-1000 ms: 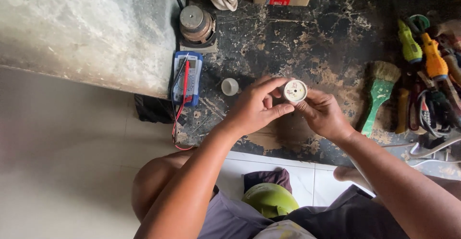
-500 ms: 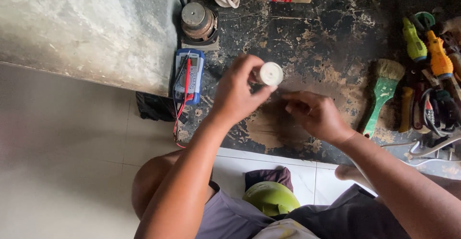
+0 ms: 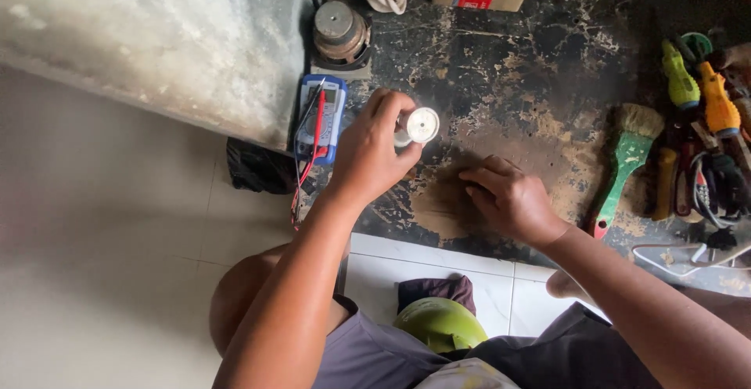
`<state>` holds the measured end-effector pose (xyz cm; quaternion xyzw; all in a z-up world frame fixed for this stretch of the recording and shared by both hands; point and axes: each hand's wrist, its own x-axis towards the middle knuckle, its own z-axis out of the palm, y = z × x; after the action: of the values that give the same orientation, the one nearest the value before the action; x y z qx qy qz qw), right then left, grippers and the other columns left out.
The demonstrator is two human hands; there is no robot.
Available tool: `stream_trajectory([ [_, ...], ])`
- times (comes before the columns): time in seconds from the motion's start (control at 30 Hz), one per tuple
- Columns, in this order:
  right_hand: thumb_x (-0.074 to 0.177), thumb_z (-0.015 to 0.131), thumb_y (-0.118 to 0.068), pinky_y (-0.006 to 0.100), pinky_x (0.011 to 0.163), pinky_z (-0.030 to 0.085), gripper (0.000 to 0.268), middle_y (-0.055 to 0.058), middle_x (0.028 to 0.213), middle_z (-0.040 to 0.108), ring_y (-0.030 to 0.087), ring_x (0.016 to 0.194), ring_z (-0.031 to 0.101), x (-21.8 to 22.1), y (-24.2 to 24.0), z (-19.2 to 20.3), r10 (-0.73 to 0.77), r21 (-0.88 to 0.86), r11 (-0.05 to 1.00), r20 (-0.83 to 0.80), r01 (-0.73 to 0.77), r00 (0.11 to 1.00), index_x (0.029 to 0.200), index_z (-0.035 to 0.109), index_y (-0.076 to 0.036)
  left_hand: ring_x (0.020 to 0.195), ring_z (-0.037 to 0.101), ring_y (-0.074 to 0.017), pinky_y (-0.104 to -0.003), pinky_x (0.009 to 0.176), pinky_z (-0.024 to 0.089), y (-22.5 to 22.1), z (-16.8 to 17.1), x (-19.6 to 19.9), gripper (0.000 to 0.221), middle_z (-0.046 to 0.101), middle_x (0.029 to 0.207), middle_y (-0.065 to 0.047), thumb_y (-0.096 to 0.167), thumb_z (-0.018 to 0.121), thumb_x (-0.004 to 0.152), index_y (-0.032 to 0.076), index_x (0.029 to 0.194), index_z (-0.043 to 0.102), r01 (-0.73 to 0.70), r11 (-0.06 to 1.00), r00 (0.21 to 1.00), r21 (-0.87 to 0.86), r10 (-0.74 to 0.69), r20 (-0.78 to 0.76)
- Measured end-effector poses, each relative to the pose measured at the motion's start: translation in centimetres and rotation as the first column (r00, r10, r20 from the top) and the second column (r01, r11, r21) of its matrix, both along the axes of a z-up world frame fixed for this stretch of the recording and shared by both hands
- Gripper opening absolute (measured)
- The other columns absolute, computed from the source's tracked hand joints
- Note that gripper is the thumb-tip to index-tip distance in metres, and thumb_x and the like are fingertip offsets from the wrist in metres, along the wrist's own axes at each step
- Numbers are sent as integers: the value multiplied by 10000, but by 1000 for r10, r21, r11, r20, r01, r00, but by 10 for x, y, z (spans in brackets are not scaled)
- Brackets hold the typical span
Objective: Disassembling an electric iron using a screwdriver and inspecting a lightbulb socket.
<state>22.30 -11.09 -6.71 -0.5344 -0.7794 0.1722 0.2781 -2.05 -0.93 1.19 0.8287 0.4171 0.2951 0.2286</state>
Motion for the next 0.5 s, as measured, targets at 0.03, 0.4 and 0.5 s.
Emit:
stream_trajectory([
  [0.03,855,741,-164,476,602,569,191,104,909,674,376,779,704,-3,-1,0,2,2,1000,5,-2,1000,1039,750,-115,809,721,-303,-405,573,620,-1,3,-1,408,603,1008,-120,40,811,759,60,1087,570,-2,1000,1000,2,2,5],
  [0.4,729,860,-317,471,625,578,476,83,929,620,353,821,694,-87,0,-8,-224,184,961,88,205,971,1123,699,-105,899,720,-410,-541,658,618,-12,-6,-14,444,592,1047,-109,110,778,769,142,1120,509,-46,999,999,11,46,-22],
  [0.5,778,827,-355,456,608,555,370,56,893,583,330,782,671,-94,9,-39,-311,204,935,83,290,947,1054,719,-134,913,721,-417,-562,682,616,-13,-9,-12,441,601,1074,-106,132,761,776,156,1134,505,-57,998,998,-2,57,-40],
])
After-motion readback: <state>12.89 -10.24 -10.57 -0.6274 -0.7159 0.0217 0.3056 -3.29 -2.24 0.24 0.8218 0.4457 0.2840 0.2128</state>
